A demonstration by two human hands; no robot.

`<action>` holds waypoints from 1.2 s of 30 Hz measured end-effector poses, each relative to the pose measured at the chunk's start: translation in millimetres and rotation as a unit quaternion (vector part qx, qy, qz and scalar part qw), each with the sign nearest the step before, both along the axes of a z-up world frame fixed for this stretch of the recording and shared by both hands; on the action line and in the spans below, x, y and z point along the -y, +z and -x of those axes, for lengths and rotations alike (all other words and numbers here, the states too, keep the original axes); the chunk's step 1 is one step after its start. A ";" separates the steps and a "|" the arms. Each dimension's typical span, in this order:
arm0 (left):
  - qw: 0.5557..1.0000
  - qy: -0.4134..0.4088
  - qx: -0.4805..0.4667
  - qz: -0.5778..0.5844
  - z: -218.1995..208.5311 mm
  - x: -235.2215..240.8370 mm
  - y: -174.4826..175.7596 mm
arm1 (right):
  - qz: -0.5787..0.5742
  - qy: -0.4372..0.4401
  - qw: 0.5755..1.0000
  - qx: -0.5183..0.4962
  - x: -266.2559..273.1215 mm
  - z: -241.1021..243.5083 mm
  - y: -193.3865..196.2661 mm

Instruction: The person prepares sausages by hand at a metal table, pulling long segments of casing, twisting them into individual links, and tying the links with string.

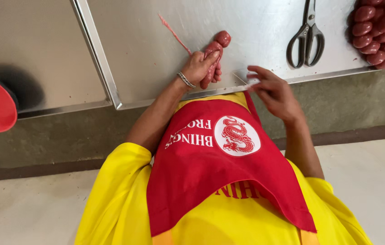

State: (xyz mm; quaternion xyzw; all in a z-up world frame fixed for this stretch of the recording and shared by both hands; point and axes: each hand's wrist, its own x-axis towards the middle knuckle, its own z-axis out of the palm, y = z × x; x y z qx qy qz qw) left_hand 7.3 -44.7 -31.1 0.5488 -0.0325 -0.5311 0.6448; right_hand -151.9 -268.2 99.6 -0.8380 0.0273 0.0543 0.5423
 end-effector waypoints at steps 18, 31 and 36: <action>0.890 0.047 -0.424 0.161 -27.0 8.0 14.9 | -0.060 -0.313 0.875 -0.364 33.8 187.0 -143.9; 0.993 -0.028 -0.039 0.105 -13.8 -15.9 -4.0 | 0.487 -0.032 0.870 -0.070 -21.6 -113.8 -76.2; 0.999 0.034 -0.017 0.028 -10.3 -14.1 -13.1 | 0.224 0.094 0.970 0.014 -86.5 -70.8 -3.7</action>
